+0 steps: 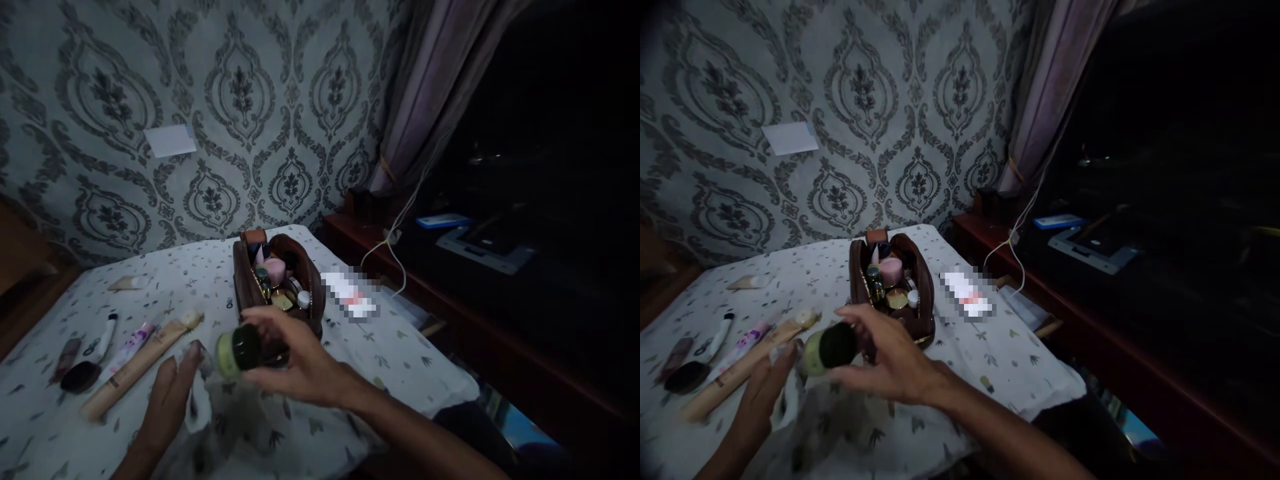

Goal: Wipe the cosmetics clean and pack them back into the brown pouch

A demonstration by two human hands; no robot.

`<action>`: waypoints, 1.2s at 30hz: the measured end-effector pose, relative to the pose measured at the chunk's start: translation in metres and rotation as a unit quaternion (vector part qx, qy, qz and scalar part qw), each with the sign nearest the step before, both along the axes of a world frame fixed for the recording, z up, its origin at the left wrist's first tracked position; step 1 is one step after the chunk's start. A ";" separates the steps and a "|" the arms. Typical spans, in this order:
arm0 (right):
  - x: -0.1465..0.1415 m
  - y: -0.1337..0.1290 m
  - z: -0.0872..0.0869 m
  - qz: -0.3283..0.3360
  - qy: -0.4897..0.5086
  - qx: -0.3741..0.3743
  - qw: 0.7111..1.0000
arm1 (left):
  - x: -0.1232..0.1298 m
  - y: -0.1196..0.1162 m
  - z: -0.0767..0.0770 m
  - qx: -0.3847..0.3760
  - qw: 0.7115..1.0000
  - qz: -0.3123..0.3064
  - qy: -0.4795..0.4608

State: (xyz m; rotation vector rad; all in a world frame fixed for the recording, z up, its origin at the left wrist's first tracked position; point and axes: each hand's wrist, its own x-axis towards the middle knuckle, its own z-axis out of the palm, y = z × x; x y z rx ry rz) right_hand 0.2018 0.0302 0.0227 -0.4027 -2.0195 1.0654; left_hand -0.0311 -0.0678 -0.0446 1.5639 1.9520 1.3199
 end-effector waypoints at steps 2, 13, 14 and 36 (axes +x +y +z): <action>0.015 0.016 0.012 -0.070 -0.008 0.005 0.998 | 0.008 0.007 0.001 -0.032 0.999 0.014 -0.023; 0.025 0.099 0.043 -0.186 -0.320 0.234 0.899 | 0.001 0.014 -0.017 -0.093 0.995 -0.027 -0.033; 0.022 0.101 0.044 -0.177 -0.355 0.254 0.882 | 0.001 0.014 -0.017 -0.093 0.995 -0.042 -0.022; 0.019 0.132 0.026 -0.123 -0.359 0.366 0.849 | -0.003 0.019 -0.016 -0.095 0.988 -0.116 -0.043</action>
